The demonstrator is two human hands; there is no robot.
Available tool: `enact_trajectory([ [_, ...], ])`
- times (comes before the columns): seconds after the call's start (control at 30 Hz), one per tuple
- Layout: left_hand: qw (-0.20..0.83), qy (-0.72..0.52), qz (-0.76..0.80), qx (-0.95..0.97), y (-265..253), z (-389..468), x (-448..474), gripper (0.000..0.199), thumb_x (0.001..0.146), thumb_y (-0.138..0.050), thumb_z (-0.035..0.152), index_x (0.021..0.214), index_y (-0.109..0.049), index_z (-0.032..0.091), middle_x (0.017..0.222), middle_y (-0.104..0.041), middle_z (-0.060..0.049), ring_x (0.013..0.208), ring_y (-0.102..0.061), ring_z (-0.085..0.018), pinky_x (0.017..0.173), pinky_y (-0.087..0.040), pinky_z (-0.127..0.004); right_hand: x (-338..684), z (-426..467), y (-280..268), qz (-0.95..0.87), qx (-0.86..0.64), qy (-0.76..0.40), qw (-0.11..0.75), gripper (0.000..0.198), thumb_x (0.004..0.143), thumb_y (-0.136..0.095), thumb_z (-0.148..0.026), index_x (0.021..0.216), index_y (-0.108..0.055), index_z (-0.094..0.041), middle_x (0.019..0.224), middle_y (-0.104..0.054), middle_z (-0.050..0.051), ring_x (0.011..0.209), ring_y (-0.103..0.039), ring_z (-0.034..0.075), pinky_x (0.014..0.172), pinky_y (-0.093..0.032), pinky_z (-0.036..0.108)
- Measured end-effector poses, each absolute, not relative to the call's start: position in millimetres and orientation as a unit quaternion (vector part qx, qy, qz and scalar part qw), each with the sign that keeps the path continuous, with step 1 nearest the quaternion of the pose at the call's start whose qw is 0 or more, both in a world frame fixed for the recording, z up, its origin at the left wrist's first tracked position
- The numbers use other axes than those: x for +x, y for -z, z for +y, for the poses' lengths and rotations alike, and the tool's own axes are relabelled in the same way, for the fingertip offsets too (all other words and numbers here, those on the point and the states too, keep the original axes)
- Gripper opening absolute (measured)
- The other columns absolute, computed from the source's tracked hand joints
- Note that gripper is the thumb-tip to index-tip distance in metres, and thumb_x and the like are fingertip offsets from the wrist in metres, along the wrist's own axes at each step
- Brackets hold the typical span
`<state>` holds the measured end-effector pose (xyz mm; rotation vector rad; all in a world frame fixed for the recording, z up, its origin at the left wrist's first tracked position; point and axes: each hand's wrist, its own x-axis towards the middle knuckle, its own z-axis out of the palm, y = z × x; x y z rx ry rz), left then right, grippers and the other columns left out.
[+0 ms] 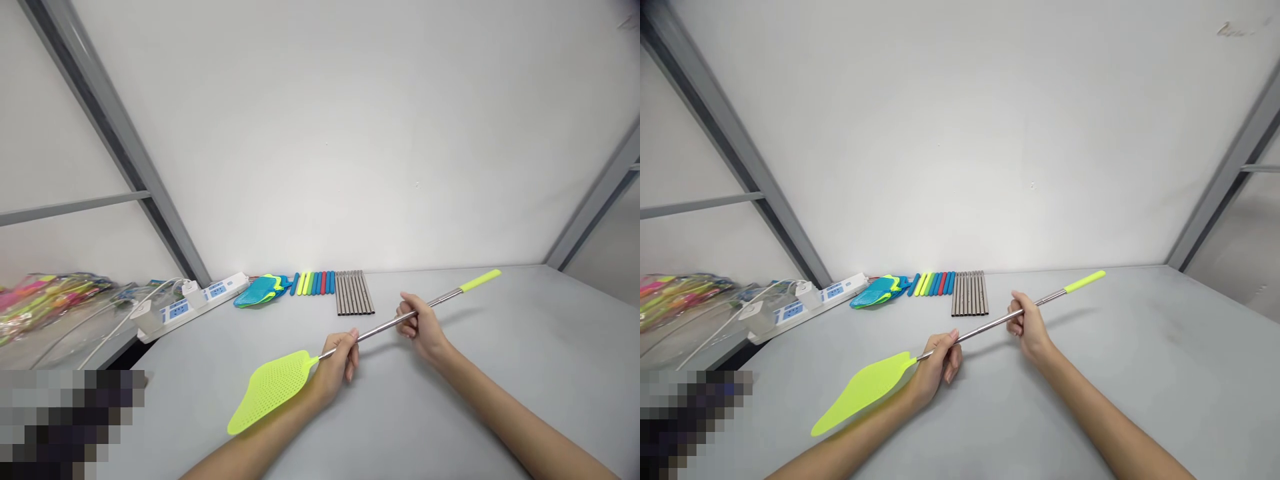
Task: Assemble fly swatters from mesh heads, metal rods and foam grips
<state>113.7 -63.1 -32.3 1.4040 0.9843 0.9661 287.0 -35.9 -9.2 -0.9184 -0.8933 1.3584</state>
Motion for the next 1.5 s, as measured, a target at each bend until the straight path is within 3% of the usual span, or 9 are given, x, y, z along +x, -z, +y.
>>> enact_trajectory([
  [0.13, 0.552, -0.423, 0.413, 0.588, 33, -61, 114, 0.049, 0.078, -0.031, 0.049, 0.042, -0.037, 0.017, 0.031, -0.029, 0.005, 0.033, -0.029, -0.007, 0.041, -0.025, -0.021, 309, -21, 8, -0.253, -0.398, -0.557, 0.684, 0.033, 0.073, -0.041, -0.028, 0.047, -0.023, -0.019, 0.041, -0.021, -0.006, 0.035, -0.025, 0.007, 0.035, -0.023, 0.021],
  [0.23, 0.543, -0.427, 0.427, 0.584, 33, -61, 114, 0.047, 0.077, -0.034, 0.048, 0.042, -0.037, 0.017, 0.031, -0.030, 0.005, 0.034, -0.029, -0.007, 0.042, -0.026, -0.021, 323, -11, 12, -0.174, -0.410, -0.622, 0.644, 0.024, 0.074, -0.034, -0.023, 0.052, -0.027, -0.019, 0.045, -0.029, -0.004, 0.037, -0.031, 0.008, 0.036, -0.029, 0.021],
  [0.37, 0.539, -0.421, 0.427, 0.591, 31, -62, 114, 0.046, 0.077, -0.036, 0.048, 0.043, -0.038, 0.017, 0.031, -0.030, 0.005, 0.034, -0.029, -0.007, 0.043, -0.026, -0.021, 341, -1, 15, -0.146, -0.419, -0.650, 0.617, 0.022, 0.074, -0.026, -0.012, 0.054, -0.024, -0.020, 0.043, -0.027, -0.004, 0.035, -0.030, 0.009, 0.036, -0.031, 0.022],
  [0.7, 0.553, -0.416, 0.427, 0.582, 29, -63, 117, 0.044, 0.075, -0.037, 0.049, 0.045, -0.041, 0.016, 0.030, -0.031, 0.005, 0.033, -0.031, -0.007, 0.044, -0.027, -0.022, 377, 1, 2, -0.068, -0.377, -0.657, 0.649, 0.024, 0.075, -0.016, -0.007, 0.055, -0.011, -0.020, 0.041, -0.016, -0.006, 0.031, -0.019, 0.008, 0.031, -0.024, 0.020],
  [0.83, 0.593, -0.457, 0.375, 0.547, 29, -62, 115, 0.056, 0.078, -0.016, 0.054, 0.047, -0.043, 0.017, 0.032, -0.034, 0.003, 0.034, -0.033, -0.009, 0.042, -0.028, -0.022, 377, 0, 1, -0.034, -0.355, -0.658, 0.663, 0.023, 0.075, -0.018, -0.009, 0.056, -0.010, -0.019, 0.040, -0.017, -0.006, 0.031, -0.019, 0.008, 0.031, -0.023, 0.019],
  [0.9, 0.569, -0.510, 0.378, 0.523, 31, -60, 113, 0.059, 0.079, -0.010, 0.053, 0.045, -0.042, 0.017, 0.033, -0.034, 0.002, 0.034, -0.032, -0.008, 0.041, -0.026, -0.022, 378, 0, 2, -0.023, -0.346, -0.658, 0.669, 0.023, 0.075, -0.018, -0.009, 0.055, -0.010, -0.019, 0.039, -0.017, -0.005, 0.031, -0.019, 0.008, 0.031, -0.024, 0.020],
  [1.0, 0.514, -0.557, 0.417, 0.502, 33, -56, 111, 0.054, 0.080, -0.018, 0.051, 0.043, -0.040, 0.017, 0.034, -0.034, 0.003, 0.033, -0.031, -0.008, 0.040, -0.024, -0.022, 378, -1, 1, -0.014, -0.334, -0.654, 0.679, 0.023, 0.074, -0.019, -0.010, 0.055, -0.010, -0.019, 0.039, -0.017, -0.005, 0.030, -0.020, 0.008, 0.031, -0.024, 0.020],
  [1.27, 0.565, -0.425, 0.382, 0.595, 26, -66, 116, 0.051, 0.082, -0.019, 0.045, 0.052, -0.048, 0.015, 0.036, -0.042, 0.002, 0.036, -0.039, -0.010, 0.048, -0.032, -0.023, 382, -6, -4, -0.012, -0.294, -0.626, 0.723, 0.025, 0.072, -0.025, -0.011, 0.055, -0.007, -0.019, 0.037, -0.017, -0.007, 0.028, -0.016, 0.006, 0.028, -0.019, 0.019],
  [1.5, 0.505, -0.405, 0.421, 0.636, 24, -81, 114, 0.050, 0.084, -0.018, 0.038, 0.056, -0.053, 0.016, 0.040, -0.043, 0.001, 0.048, -0.044, -0.011, 0.063, -0.034, -0.025, 372, -10, -4, 0.009, -0.258, -0.634, 0.729, 0.028, 0.067, -0.031, -0.009, 0.056, -0.008, -0.019, 0.037, -0.014, -0.009, 0.028, -0.014, 0.006, 0.026, -0.017, 0.019],
])
